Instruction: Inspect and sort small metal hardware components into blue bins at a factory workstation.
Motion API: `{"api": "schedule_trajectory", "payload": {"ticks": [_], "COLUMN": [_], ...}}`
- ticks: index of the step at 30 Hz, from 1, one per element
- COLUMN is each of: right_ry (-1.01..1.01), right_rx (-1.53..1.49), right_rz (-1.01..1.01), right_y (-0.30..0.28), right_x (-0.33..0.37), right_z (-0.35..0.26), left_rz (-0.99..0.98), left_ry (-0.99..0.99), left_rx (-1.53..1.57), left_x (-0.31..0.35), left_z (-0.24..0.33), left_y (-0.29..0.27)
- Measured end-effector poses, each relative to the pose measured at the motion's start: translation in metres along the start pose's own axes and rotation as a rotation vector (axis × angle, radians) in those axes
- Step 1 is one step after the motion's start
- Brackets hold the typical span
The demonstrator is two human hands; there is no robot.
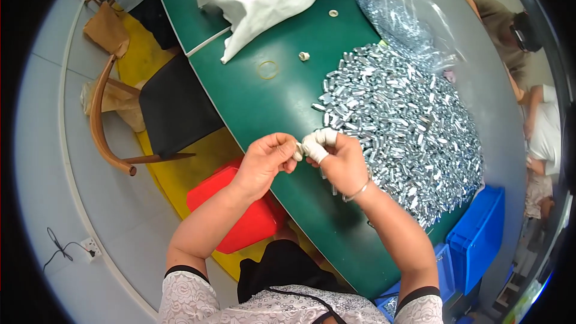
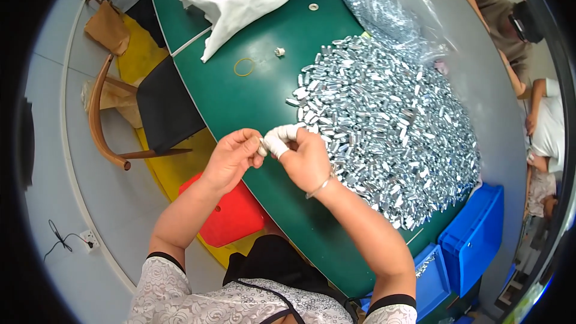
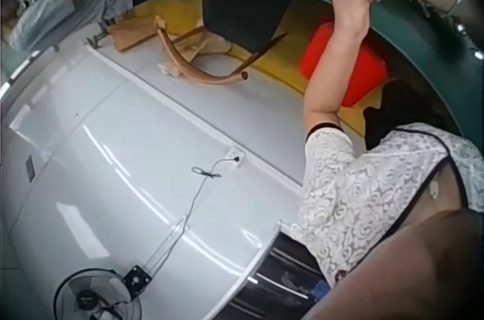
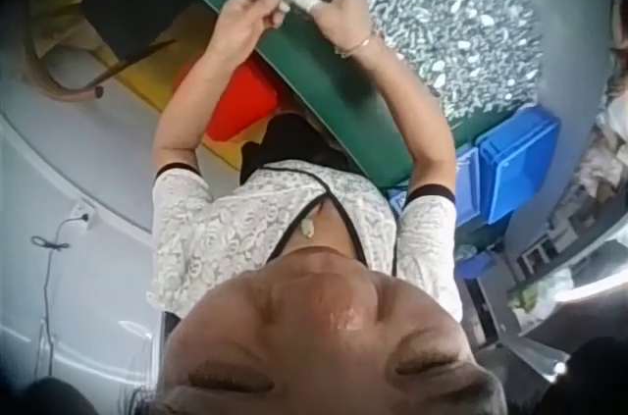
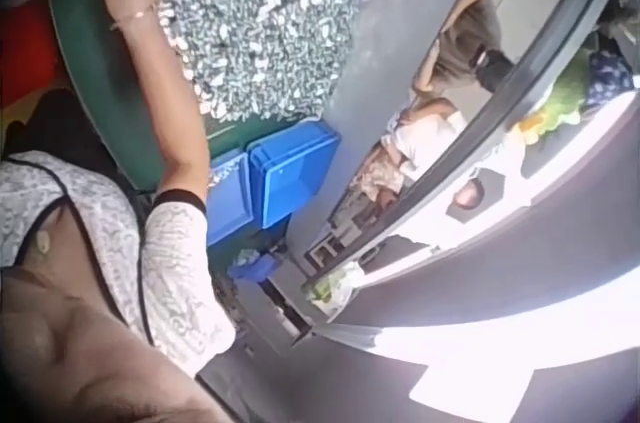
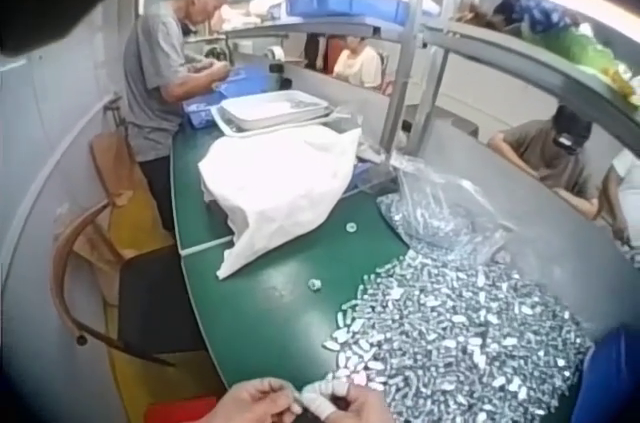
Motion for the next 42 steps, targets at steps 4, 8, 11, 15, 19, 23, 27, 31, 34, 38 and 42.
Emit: {"api": "schedule_trajectory", "payload": {"ticks": [4,8,11,15,19,23,27,31,34,38,42], "right_ry": [-0.165,-0.359,-0.562,-0.684,-0.615,-0.527,-0.625,-0.624,-0.653,-0.609,-0.392], "right_rx": [0.075,0.427,0.591,0.746,0.589,0.444,0.566,0.641,0.601,0.531,0.662], "right_rz": [0.113,0.266,0.332,0.366,0.424,0.569,0.639,0.683,0.742,0.835,0.944], "right_y": [-0.016,-0.032,-0.040,-0.052,-0.077,-0.109,-0.117,-0.130,-0.148,-0.169,-0.175], "right_x": [0.040,0.085,0.126,0.185,0.247,0.325,0.415,0.502,0.586,0.694,0.782], "right_z": [-0.025,-0.059,-0.080,-0.098,-0.106,-0.094,-0.086,-0.060,-0.040,0.004,0.040], "left_rz": [0.017,-0.001,-0.095,-0.243,-0.335,-0.479,-0.501,-0.532,-0.743,-0.984,-1.018], "left_ry": [-0.006,-0.005,-0.121,-0.208,-0.283,-0.252,-0.265,-0.226,-0.269,-0.418,-0.622], "left_rx": [0.046,0.121,0.235,0.235,0.205,0.123,0.136,-0.029,-0.163,-0.296,-0.307], "left_x": [0.006,0.025,0.039,0.060,0.085,0.127,0.183,0.245,0.285,0.354,0.401], "left_z": [-0.011,-0.013,-0.030,-0.040,-0.057,-0.083,-0.116,-0.138,-0.196,-0.277,-0.331], "left_y": [0.036,0.077,0.115,0.168,0.220,0.282,0.335,0.405,0.447,0.518,0.567]}}
Point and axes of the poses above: each hand's wrist, its own x-axis away from the middle knuckle, its own y-axis out of the palm, z = x × y, the point moved 8 cm from there along -x, towards the middle knuckle, and after that the axes turned 9 degrees about -x, right-handed, at the moved point
